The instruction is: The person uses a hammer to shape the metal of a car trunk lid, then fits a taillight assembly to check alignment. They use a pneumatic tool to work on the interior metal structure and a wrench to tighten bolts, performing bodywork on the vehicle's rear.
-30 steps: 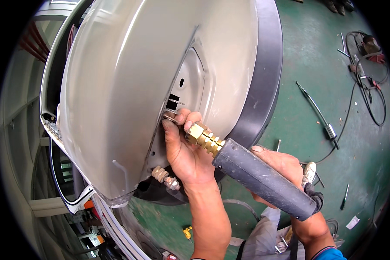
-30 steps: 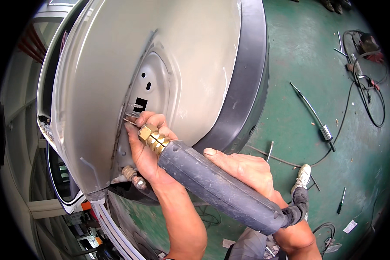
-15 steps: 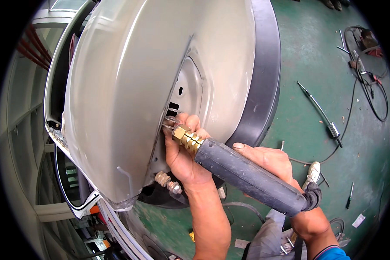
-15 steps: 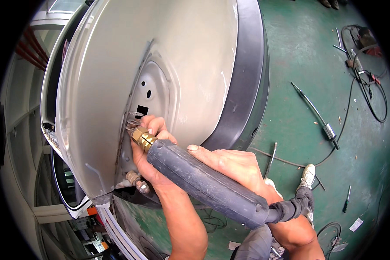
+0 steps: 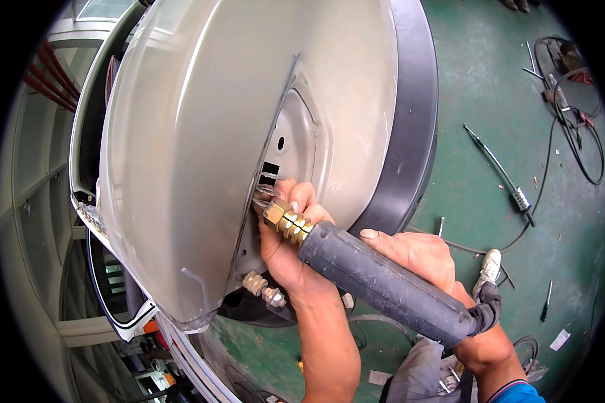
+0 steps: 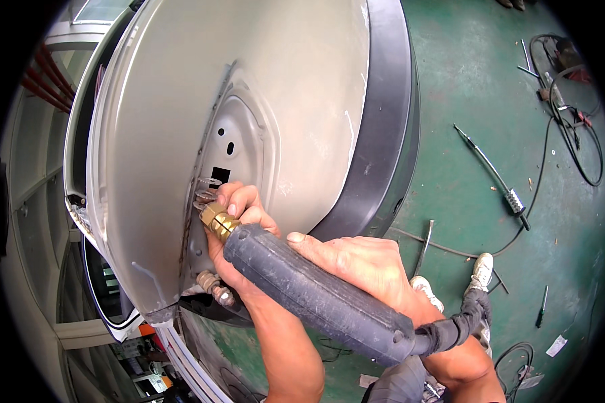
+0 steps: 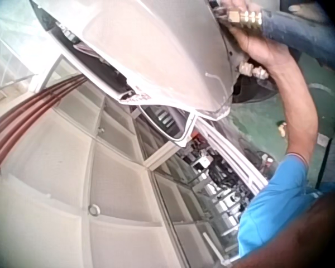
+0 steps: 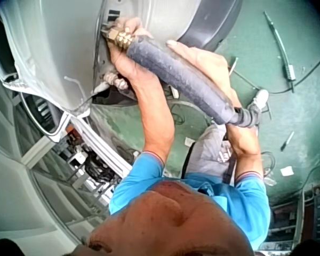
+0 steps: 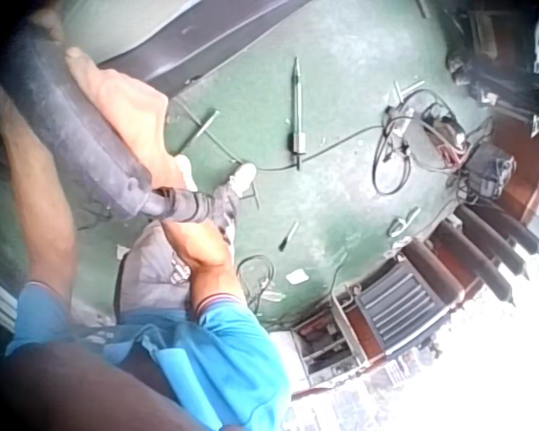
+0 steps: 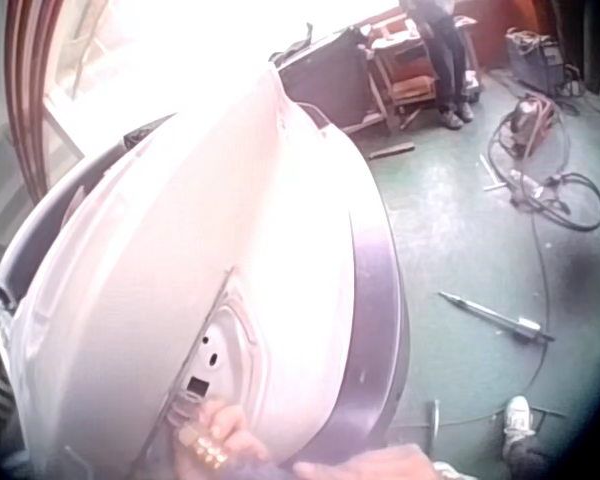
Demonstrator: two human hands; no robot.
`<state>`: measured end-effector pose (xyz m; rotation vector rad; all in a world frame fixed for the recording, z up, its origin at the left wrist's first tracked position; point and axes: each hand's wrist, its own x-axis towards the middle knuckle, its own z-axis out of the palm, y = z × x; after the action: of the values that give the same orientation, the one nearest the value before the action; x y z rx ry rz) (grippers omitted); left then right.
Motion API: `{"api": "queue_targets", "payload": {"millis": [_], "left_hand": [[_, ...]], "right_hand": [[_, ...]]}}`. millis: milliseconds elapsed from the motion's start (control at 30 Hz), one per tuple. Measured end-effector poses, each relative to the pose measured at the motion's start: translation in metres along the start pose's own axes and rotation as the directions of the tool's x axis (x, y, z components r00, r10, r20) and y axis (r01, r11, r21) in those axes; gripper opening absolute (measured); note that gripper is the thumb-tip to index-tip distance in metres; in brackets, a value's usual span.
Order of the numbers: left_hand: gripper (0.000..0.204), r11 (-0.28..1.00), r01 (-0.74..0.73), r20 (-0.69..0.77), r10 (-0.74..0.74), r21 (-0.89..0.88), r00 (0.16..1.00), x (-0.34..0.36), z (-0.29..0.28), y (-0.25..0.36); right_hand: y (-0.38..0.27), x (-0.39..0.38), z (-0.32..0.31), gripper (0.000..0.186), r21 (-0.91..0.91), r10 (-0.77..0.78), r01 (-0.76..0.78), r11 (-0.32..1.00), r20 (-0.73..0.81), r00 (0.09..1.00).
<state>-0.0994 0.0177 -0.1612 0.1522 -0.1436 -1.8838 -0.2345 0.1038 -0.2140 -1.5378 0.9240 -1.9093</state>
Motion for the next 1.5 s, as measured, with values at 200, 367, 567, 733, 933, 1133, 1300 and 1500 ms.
{"api": "queue_targets", "payload": {"millis": [200, 367, 567, 733, 933, 1133, 1300, 1500], "left_hand": [[0.03, 0.988, 0.131, 0.043, -0.128, -0.08, 0.991, -0.002, 0.003, -0.003], [0.03, 0.988, 0.133, 0.032, -0.13, -0.08, 0.991, -0.004, 0.003, -0.003], [0.036, 0.976, 0.169, 0.064, -0.162, -0.133, 0.985, -0.002, -0.003, -0.001], [0.025, 1.0, 0.005, -0.134, -0.004, 0.013, 0.991, -0.008, 0.006, -0.008], [0.032, 0.812, 0.182, -0.362, 0.039, 0.554, 0.931, -0.056, 0.017, -0.029], [0.027, 0.728, 0.103, -0.274, 0.121, 0.677, 0.954, -0.06, 0.018, -0.038], [0.018, 0.78, 0.027, -0.18, 0.11, 0.625, 0.978, -0.062, 0.003, -0.026], [0.014, 0.901, 0.04, -0.17, 0.038, 0.432, 0.985, -0.059, -0.012, -0.015]], "right_hand": [[-0.007, 0.002, -0.001, 0.051, -0.037, 0.018, -0.018, 0.999, 0.001, 1.0], [-0.011, 0.001, -0.005, 0.055, -0.072, 0.03, -0.027, 0.997, 0.042, 0.999], [-0.014, 0.003, -0.015, 0.054, -0.04, 0.078, -0.074, 0.996, 0.121, 0.99], [-0.019, 0.002, -0.019, 0.05, -0.039, 0.023, -0.022, 0.999, 0.02, 1.0], [-0.031, -0.047, -0.063, 0.061, -0.198, 0.168, -0.157, 0.967, 0.038, 0.985], [-0.032, -0.061, -0.078, 0.071, -0.416, 0.217, -0.245, 0.876, -0.114, 0.969], [-0.037, -0.061, -0.076, 0.073, -0.352, 0.286, -0.311, 0.883, -0.123, 0.95], [-0.03, -0.064, -0.066, 0.071, -0.312, 0.172, -0.195, 0.93, -0.097, 0.98]]}}
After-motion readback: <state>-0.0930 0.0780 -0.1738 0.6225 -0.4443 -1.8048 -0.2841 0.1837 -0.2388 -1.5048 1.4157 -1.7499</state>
